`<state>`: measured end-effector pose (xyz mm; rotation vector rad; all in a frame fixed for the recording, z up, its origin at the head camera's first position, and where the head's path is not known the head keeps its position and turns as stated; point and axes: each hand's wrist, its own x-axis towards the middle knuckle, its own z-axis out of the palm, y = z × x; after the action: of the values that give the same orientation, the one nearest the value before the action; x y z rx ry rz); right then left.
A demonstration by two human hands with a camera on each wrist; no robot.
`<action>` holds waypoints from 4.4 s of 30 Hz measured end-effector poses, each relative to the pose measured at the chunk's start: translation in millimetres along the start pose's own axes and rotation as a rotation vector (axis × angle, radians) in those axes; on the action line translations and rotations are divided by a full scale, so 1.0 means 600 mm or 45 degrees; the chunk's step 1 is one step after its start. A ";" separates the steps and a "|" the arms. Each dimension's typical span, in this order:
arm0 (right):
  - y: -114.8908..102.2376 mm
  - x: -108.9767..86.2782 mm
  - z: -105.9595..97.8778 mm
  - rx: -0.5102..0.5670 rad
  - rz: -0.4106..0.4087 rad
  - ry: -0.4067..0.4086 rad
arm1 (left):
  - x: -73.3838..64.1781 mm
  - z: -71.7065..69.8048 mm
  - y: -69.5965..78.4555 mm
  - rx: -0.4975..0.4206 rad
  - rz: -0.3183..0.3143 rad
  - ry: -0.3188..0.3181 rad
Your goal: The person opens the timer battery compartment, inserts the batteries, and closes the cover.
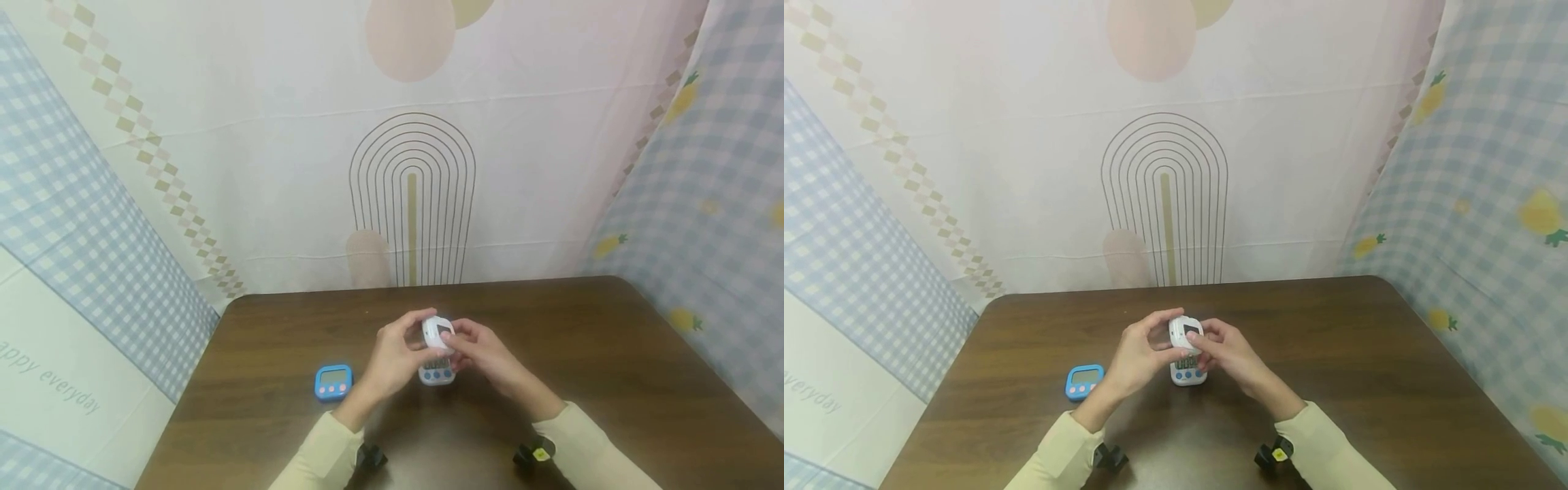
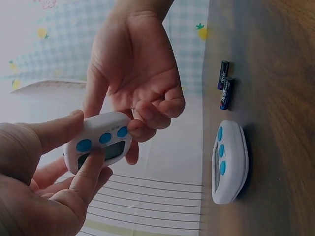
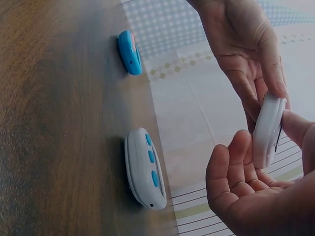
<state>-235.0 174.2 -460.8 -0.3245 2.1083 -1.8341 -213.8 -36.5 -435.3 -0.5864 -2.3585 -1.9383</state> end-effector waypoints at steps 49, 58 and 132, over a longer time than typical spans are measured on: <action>-0.010 -0.010 0.016 -0.093 -0.079 0.004 | 0.004 0.000 -0.013 -0.146 -0.161 0.148; -0.009 -0.014 0.016 -0.094 -0.105 -0.013 | 0.004 0.007 -0.011 -0.110 -0.177 0.165; -0.012 -0.016 0.021 -0.378 -0.138 0.125 | 0.014 -0.011 -0.010 -0.004 -0.073 0.430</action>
<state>-221.4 165.2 -454.2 -0.4347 2.4804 -1.6202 -225.1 -41.5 -437.5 -0.1734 -2.1823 -1.8866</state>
